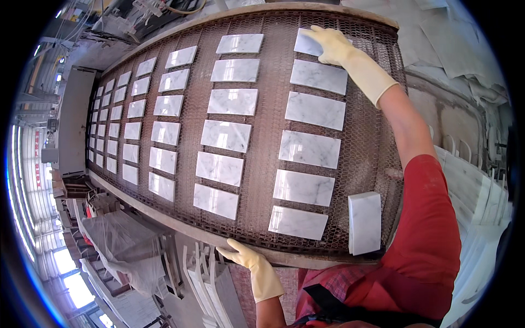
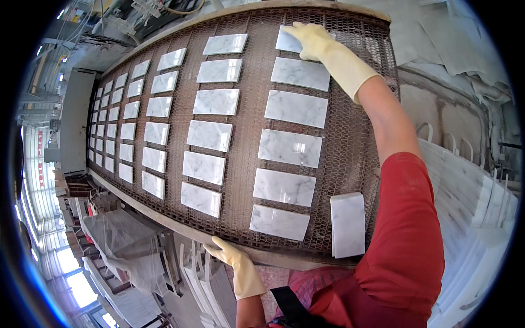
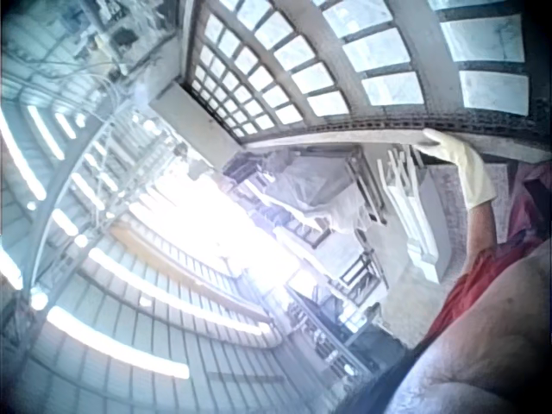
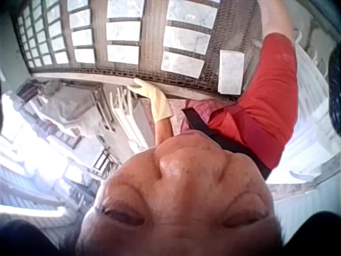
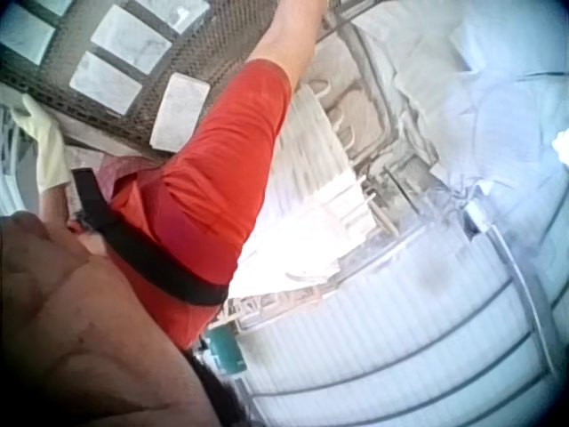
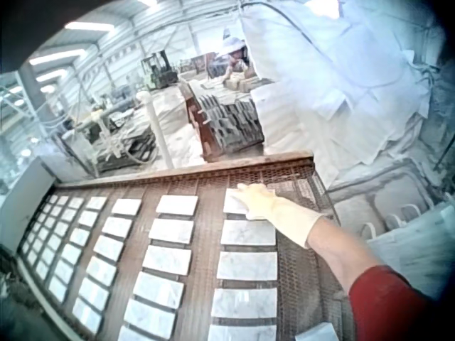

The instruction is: The person repeatedly picks up white rectangular tiles from a stack on the floor and places them onto a large metal mesh rack. The tiles are arranged in neat rows on the rack surface.

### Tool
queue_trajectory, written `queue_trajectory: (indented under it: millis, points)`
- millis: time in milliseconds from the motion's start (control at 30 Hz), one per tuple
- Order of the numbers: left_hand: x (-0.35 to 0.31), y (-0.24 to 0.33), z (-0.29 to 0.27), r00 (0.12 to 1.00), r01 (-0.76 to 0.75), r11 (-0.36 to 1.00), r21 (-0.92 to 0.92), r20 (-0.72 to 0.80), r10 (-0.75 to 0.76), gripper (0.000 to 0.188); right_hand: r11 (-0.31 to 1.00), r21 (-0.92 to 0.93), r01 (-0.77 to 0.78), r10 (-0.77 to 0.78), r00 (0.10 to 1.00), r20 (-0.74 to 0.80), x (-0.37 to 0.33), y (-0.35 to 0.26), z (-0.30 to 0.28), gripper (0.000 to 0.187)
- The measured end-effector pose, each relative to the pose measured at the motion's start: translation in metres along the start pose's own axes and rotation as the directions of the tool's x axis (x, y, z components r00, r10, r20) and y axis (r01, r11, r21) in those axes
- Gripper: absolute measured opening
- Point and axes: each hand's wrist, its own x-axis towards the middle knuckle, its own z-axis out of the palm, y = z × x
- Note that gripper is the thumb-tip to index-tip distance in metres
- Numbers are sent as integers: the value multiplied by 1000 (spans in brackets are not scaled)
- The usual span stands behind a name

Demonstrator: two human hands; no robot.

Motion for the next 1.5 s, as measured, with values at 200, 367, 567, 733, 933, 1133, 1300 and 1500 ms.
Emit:
queue_trajectory:
  millis: [200,367,567,733,933,1133,1300,1500]
  points:
    - [0,-11,-2,1000,9,1000,15,-10,-9,90,961,210,179,-189,982,26,27,31,37,102]
    - [3,-16,1,1000,-3,1000,-21,-3,3,91,940,252,230,-245,969,30,38,34,34,100]
    - [4,-20,-1,1000,-18,1000,-16,13,18,93,942,226,248,-250,968,-21,27,37,26,96]
    - [-6,-13,-2,1000,-10,999,35,7,10,94,988,122,100,-80,984,-158,-36,35,8,83]
    - [-2,-20,-1,999,-47,997,68,-8,48,94,929,357,-97,163,974,-159,-255,17,-29,72]
    - [-4,-28,-3,999,-27,999,38,-22,28,96,784,532,-319,404,913,-49,-457,-73,-76,73]
    - [-13,-11,-1,1000,-13,1000,4,7,13,99,710,585,-392,468,884,24,-505,-149,-78,89]
    - [-16,-5,-9,999,4,999,-36,51,-2,100,832,175,-527,505,849,156,-480,-220,-60,107]
